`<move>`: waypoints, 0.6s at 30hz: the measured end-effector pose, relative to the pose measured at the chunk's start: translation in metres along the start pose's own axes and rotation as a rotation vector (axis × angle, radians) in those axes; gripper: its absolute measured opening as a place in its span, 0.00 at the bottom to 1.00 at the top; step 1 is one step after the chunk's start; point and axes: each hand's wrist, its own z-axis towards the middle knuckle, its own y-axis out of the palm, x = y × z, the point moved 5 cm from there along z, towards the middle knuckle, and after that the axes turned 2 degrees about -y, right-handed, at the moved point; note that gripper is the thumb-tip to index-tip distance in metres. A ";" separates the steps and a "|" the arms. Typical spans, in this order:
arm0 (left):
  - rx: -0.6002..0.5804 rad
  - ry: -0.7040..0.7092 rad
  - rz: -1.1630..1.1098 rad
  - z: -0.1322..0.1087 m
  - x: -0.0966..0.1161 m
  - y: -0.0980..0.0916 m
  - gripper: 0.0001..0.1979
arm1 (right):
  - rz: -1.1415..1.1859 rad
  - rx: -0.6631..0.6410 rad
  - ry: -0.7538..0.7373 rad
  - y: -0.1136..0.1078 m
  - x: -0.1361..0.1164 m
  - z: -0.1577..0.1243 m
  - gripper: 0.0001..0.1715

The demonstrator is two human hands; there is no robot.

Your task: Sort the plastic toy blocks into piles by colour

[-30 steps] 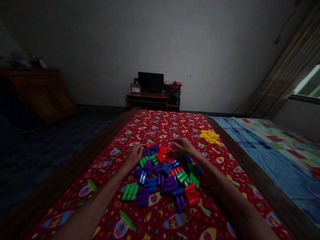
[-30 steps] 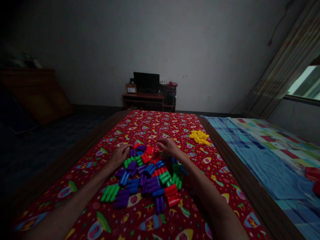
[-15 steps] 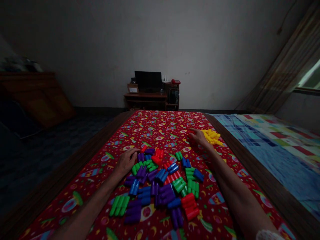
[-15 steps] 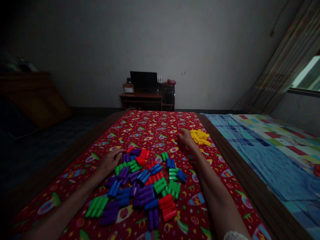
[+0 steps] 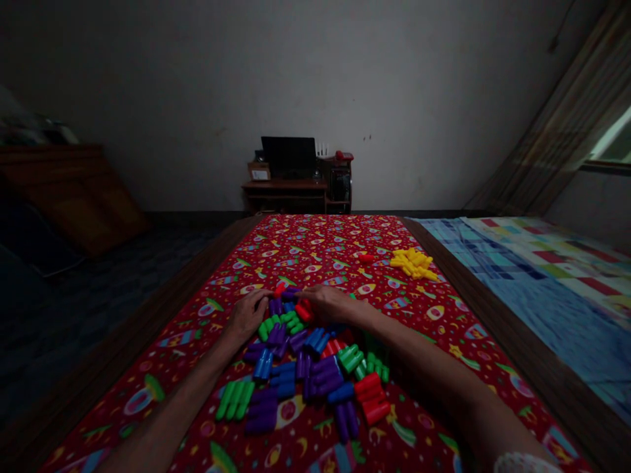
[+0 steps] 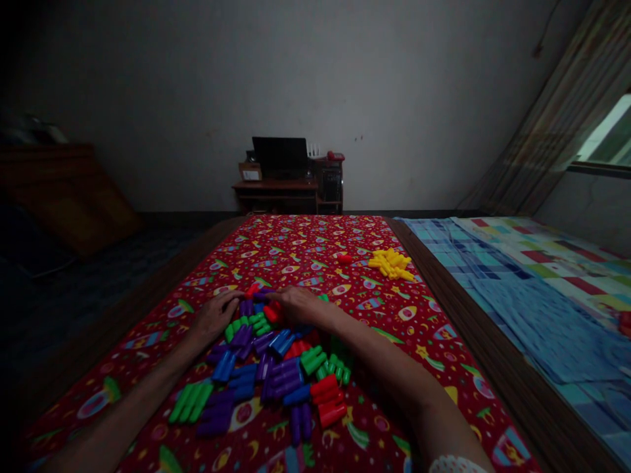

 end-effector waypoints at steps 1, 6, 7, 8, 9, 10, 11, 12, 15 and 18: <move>-0.003 0.001 0.003 0.000 0.000 0.000 0.18 | -0.004 0.018 0.010 0.000 0.003 -0.001 0.25; 0.001 0.008 0.006 0.000 0.002 -0.001 0.17 | -0.096 0.221 0.195 -0.045 0.052 -0.027 0.24; 0.003 0.009 0.006 -0.001 0.002 -0.001 0.18 | -0.129 0.266 0.265 -0.055 0.066 -0.036 0.26; 0.005 0.009 0.007 -0.001 0.002 -0.001 0.18 | -0.160 0.306 0.333 -0.064 0.079 -0.045 0.27; 0.006 0.011 0.009 -0.001 0.002 -0.001 0.18 | -0.189 0.336 0.390 -0.070 0.091 -0.054 0.28; 0.006 0.013 0.011 -0.001 0.001 -0.001 0.18 | -0.214 0.358 0.430 -0.074 0.100 -0.062 0.28; 0.007 0.015 0.013 -0.001 0.001 -0.001 0.18 | -0.237 0.373 0.459 -0.076 0.107 -0.068 0.28; 0.007 0.018 0.014 -0.001 0.001 -0.001 0.18 | -0.260 0.385 0.477 -0.078 0.112 -0.072 0.28; 0.013 0.022 0.012 0.000 0.003 -0.001 0.18 | -0.308 0.375 0.481 -0.078 0.105 -0.069 0.27; 0.009 0.021 0.004 -0.001 0.004 -0.002 0.17 | -0.269 0.275 0.400 -0.068 0.072 -0.048 0.25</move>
